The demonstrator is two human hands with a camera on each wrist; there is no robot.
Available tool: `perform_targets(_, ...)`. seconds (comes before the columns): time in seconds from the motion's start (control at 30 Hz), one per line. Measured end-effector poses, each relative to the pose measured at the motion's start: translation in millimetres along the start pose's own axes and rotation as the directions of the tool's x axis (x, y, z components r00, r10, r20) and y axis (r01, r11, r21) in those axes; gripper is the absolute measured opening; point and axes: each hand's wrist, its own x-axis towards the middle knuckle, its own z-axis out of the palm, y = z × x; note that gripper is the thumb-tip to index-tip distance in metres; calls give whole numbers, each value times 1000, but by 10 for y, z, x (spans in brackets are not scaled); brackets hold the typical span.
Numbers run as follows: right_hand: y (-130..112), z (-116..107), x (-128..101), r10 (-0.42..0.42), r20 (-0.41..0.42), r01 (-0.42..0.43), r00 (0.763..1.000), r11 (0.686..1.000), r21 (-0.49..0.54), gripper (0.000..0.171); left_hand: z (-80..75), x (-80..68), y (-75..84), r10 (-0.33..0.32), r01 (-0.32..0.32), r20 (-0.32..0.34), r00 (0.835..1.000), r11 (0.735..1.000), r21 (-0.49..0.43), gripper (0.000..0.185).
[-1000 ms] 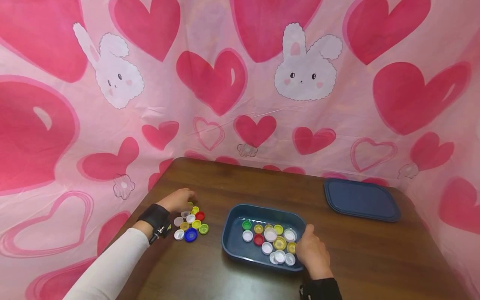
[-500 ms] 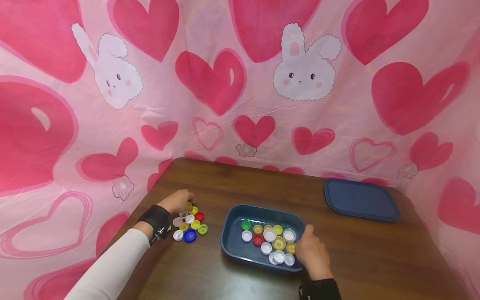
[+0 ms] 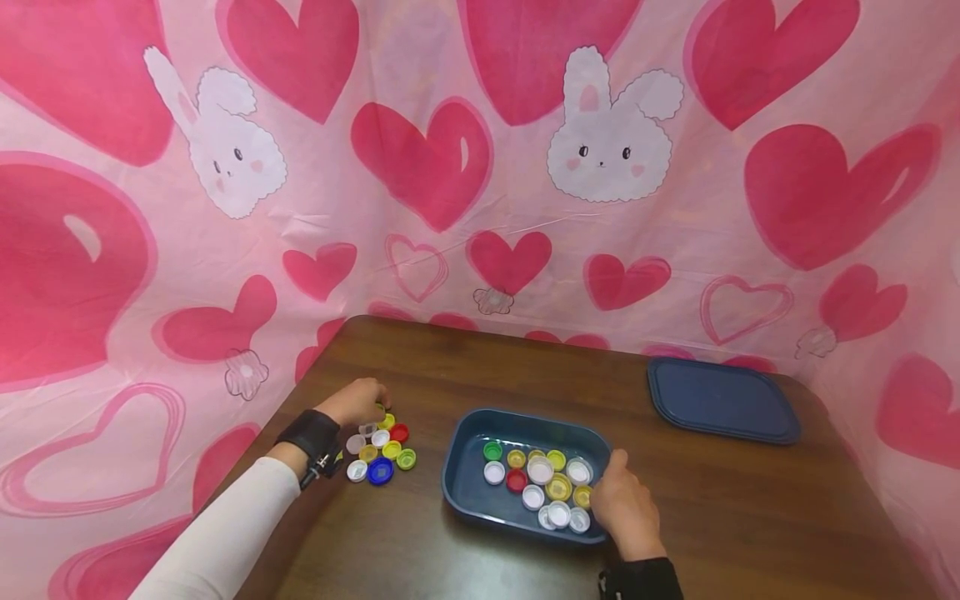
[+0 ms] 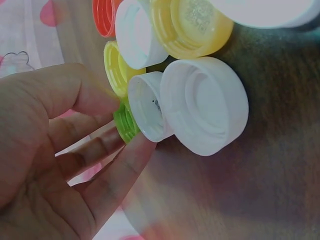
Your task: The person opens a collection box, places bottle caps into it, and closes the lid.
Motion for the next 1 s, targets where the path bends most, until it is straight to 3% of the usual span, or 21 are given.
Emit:
perform_targets(0.2, -2, -5, 4, 3, -4, -3, 1000, 1000, -9, 41, -30, 3, 9, -24, 23, -4, 1000, 999, -24, 11)
perform_targets(0.57, 8, -7, 1, 6, 3, -6, 1000, 1000, -2, 39, -102, 23, 133, 57, -55, -55, 997, 997, 47, 11)
perform_targets(0.77, 6, -7, 3, 12, 7, -12, 1000, 1000, -1, 39, -136, -13, 416, 188, -174, -92, 978, 974, 146, 16)
perform_targets(1.0, 9, -2, 6, 12, 5, -12, 1000, 1000, 8, 38, -154, -124, 911, 315, -285, -107, 943, 932, 224, 19)
